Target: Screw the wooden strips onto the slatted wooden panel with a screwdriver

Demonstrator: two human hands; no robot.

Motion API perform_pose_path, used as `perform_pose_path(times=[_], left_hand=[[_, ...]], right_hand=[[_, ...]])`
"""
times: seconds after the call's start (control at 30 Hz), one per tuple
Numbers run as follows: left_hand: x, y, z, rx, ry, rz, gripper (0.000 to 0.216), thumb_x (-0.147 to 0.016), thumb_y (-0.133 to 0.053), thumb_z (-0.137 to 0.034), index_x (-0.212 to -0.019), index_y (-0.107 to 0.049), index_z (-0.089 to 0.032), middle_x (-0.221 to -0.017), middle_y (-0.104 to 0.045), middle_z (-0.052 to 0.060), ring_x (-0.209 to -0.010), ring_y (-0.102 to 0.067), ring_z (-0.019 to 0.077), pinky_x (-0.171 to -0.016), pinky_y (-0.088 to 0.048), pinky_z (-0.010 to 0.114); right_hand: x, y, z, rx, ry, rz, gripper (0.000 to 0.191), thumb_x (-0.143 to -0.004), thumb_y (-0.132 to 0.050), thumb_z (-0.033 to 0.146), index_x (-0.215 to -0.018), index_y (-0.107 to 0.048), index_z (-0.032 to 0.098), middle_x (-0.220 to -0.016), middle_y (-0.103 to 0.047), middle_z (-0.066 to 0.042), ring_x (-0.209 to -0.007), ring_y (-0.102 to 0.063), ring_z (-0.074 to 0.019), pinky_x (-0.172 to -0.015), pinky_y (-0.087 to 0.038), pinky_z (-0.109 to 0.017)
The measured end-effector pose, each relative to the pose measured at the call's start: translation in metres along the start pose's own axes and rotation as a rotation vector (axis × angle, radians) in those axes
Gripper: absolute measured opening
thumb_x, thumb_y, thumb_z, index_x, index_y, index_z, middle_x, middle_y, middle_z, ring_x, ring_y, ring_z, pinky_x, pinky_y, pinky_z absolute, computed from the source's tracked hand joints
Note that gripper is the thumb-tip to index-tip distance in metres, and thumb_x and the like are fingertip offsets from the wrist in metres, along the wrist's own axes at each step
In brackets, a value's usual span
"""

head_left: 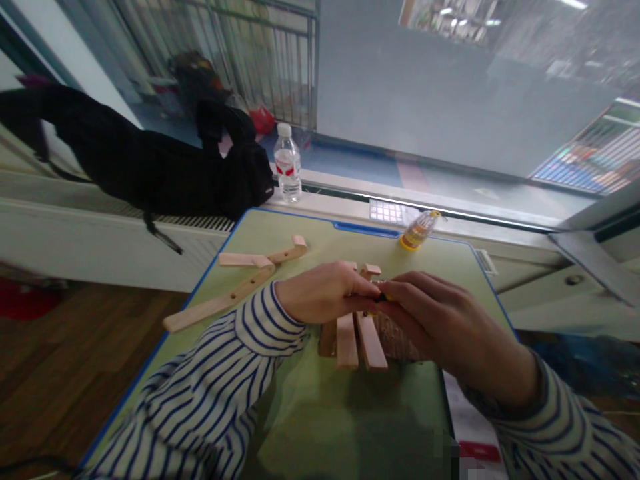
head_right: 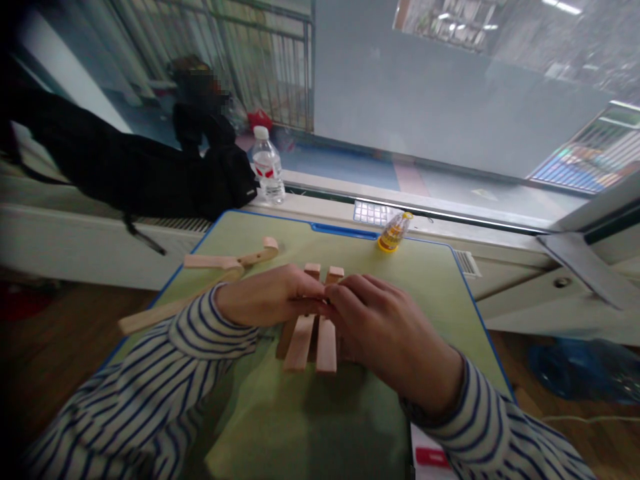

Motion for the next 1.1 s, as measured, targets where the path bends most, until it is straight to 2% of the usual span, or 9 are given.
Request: perform_pose_path(times=[0.2,0.53,0.7,0.8,1.1], left_hand=[[-0.001,-0.003,0.006,-0.017,-0.025,0.009,0.024,-0.091,-0.046,-0.025,-0.088,-0.066,-0.013,-0.077,-0.062,0.002,-0.071,-0.053,0.0102,-0.062,-0.036,0.018],[-0.002,0.0,0.001,-0.14,0.049,-0.067,0.03,-0.087,-0.053,-0.037,-0.08,-0.07,-0.013,-0.061,-0.056,-0.002,-0.057,-0.048,0.0063,-0.052,-0.029,0.016],[-0.001,0.0,-0.003,-0.148,0.05,-0.07,0.02,-0.086,-0.056,-0.028,-0.088,-0.07,-0.015,-0.065,-0.058,-0.001,-0.061,-0.05,0.0066,-0.055,-0.029,0.015],[0.0,0.0,-0.002,-0.136,0.051,-0.059,0.02,-0.086,-0.056,-0.029,-0.091,-0.07,-0.016,-0.068,-0.06,-0.001,-0.065,-0.051,0.0079,-0.059,-0.031,0.016],[0.0,-0.001,0.004,-0.06,0.028,-0.014,0.024,-0.089,-0.051,-0.03,-0.095,-0.069,-0.016,-0.076,-0.063,0.001,-0.071,-0.053,0.0104,-0.064,-0.036,0.018]], right_hand=[[-0.001,-0.003,0.002,0.032,-0.02,-0.037,0.019,-0.092,-0.045,0.027,-0.098,-0.057,0.014,-0.088,-0.061,-0.007,-0.079,-0.056,-0.0173,-0.068,-0.046,-0.03],[-0.006,0.0,0.0,0.055,-0.029,0.009,0.022,-0.092,-0.044,0.031,-0.099,-0.057,0.015,-0.092,-0.062,-0.007,-0.082,-0.058,-0.0191,-0.07,-0.048,-0.033],[-0.005,0.009,-0.002,0.025,0.019,0.054,0.031,-0.091,-0.046,0.029,-0.12,-0.049,0.017,-0.116,-0.06,-0.007,-0.101,-0.057,-0.0197,-0.083,-0.049,-0.035],[-0.003,0.01,-0.003,0.007,0.08,0.076,0.04,-0.09,-0.048,0.023,-0.129,-0.042,0.021,-0.125,-0.056,-0.005,-0.107,-0.055,-0.0188,-0.088,-0.048,-0.035],[0.0,0.003,-0.006,0.024,0.053,0.052,0.03,-0.089,-0.05,0.023,-0.118,-0.051,0.018,-0.111,-0.061,-0.006,-0.096,-0.058,-0.019,-0.082,-0.049,-0.034]])
Point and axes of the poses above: each hand's wrist, its own x-axis away from the middle knuckle, its own y-axis out of the back of the hand, z = x × y, the point moved 1 cm from there along -x, towards the middle knuckle
